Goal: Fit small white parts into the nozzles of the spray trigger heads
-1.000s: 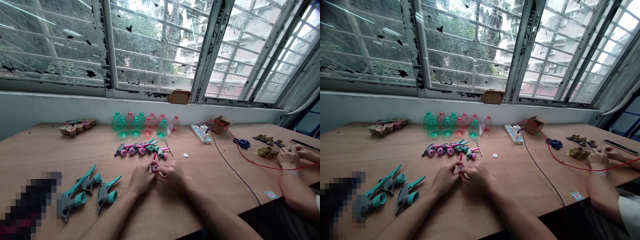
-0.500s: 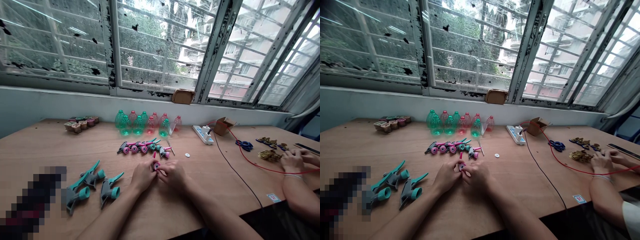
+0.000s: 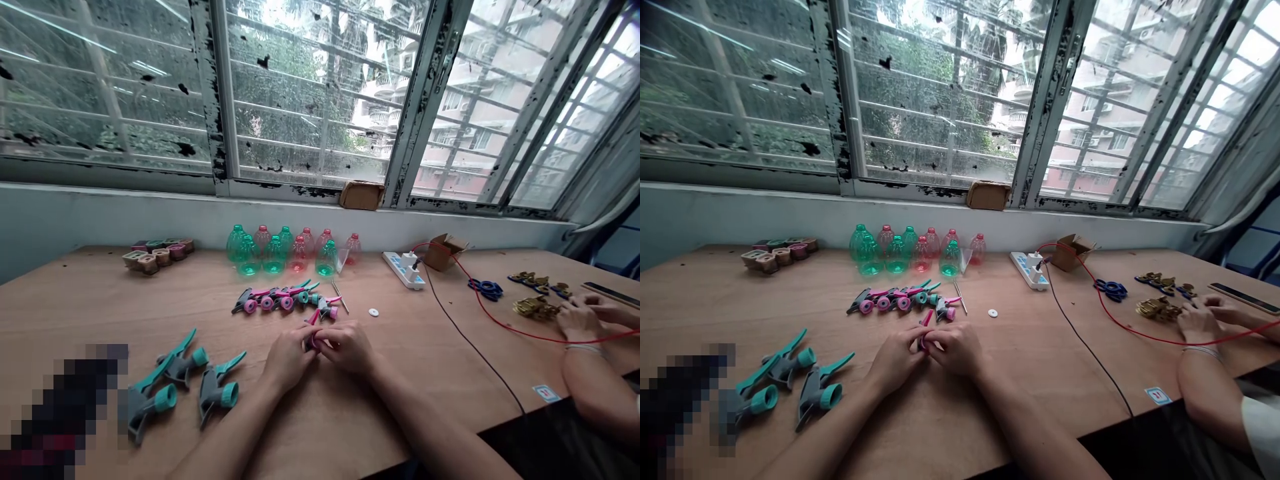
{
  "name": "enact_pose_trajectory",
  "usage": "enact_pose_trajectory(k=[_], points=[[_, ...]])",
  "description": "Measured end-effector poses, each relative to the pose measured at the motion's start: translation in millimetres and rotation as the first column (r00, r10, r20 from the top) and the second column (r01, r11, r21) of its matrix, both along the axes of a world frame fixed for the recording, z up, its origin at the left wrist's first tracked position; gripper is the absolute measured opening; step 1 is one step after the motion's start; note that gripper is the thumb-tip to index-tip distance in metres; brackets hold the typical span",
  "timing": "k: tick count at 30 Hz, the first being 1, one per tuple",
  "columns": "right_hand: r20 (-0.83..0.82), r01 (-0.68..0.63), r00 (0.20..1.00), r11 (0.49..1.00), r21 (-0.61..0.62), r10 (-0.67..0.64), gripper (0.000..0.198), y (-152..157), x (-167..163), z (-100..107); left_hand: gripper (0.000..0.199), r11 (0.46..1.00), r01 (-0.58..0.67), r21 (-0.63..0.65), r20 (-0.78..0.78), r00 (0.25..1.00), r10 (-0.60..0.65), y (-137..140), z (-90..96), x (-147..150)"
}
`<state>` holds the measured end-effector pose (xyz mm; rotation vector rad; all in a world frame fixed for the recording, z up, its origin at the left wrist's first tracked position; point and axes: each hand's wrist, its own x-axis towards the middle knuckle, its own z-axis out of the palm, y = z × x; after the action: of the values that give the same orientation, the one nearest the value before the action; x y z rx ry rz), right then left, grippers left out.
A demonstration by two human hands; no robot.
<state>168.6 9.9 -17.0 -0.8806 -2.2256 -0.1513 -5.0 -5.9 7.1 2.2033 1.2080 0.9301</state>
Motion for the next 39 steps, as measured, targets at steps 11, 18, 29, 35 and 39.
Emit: enact_pose_trajectory(k=[11,18,29,35,39], points=[[0.091,0.007,0.996,0.999,-0.052,-0.002,0.017,-1,7,14,0.041,1.000,0.025,0.015,0.023,0.999,-0.025,0,0.9,3],[0.014,-0.052,0.998,0.994,-0.099,0.053,0.014,2,8,7,0.039,1.000,-0.002,-0.011,-0.014,1.000,0.002,-3,2.3,5],[-0.294,0.038,0.951,0.983,-0.181,-0.091,0.023,16,23,4,0.035,0.956,-0.259,0.137,-0.450,0.844,0.293,25,38.8,-71],[-0.213,0.146,0.957,0.961,-0.236,-0.197,0.023,22,30,7,0.041,0.970,-0.230,0.075,-0.547,0.804,0.233,34,45.1,-98],[-0.119,0.426,0.876,0.866,-0.264,-0.467,0.022,29,50,9,0.043,0.974,-0.225,0.009,-0.488,0.850,0.201,18,62.3,-116]])
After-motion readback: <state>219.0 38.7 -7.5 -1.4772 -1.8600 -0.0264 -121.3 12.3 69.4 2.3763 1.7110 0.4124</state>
